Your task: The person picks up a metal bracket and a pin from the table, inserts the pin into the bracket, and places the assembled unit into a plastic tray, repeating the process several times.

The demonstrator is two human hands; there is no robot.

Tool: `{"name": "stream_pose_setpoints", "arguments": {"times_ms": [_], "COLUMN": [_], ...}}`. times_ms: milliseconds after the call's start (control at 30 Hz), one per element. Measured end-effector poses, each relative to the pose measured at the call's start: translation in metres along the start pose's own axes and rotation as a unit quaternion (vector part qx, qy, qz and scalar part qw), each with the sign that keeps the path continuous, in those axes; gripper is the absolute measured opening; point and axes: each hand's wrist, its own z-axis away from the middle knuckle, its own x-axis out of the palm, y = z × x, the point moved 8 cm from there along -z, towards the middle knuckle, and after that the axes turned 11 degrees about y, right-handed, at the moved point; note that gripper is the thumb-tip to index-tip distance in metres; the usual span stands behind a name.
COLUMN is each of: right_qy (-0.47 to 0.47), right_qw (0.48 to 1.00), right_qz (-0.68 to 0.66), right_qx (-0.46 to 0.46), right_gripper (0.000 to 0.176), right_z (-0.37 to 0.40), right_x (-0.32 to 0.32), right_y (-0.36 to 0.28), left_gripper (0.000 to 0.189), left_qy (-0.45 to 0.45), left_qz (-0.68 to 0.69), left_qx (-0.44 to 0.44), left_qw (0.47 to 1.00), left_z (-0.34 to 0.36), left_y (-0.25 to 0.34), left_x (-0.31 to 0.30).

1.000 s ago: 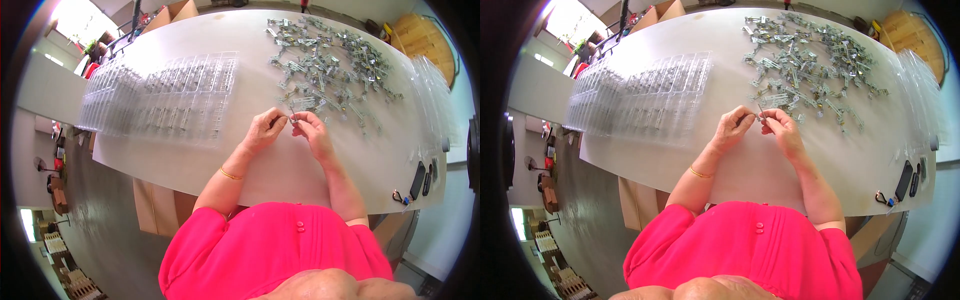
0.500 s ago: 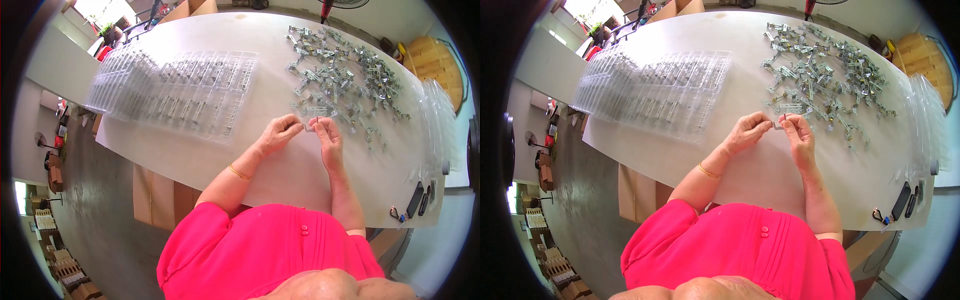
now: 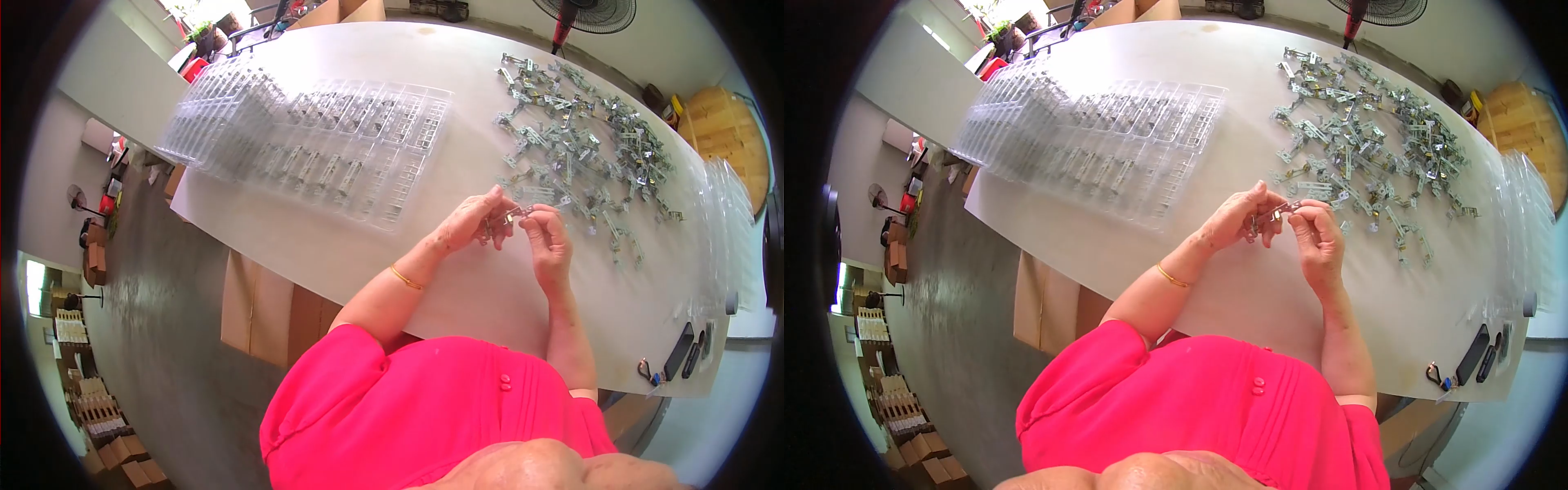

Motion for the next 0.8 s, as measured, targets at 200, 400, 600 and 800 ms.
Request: {"name": "stream_pose_setpoints", "arguments": {"times_ms": [200, 400, 600, 800], "right_qy": [0.077, 0.09, 0.079, 0.086], "right_qw": [0.93, 0.891, 0.866, 0.919], "right_qz": [-0.292, -0.351, -0.387, -0.247], "right_qx": [0.21, 0.275, 0.307, 0.295], "right_gripper": [0.009, 0.01, 0.01, 0.011], "right_z": [-0.001, 0.006, 0.011, 0.011], "right_x": [-0.006, 0.001, 0.009, 0.009], "right_y": [0.03, 0.043, 0.05, 0.036], "left_gripper": [0.042, 0.048, 0.04, 0.032], "left_qy": [-0.04, -0.047, -0.064, -0.006], "left_qz": [0.1, 0.064, 0.063, 0.022], "left_qx": [0.095, 0.149, 0.15, 0.16], "left_qw": [0.99, 0.986, 0.985, 0.987], "left_z": [-0.01, -0.005, -0.003, -0.009], "left_y": [0.001, 0.007, 0.011, 0.004], "left_x": [-0.009, -0.002, 0.003, -0.007]}}
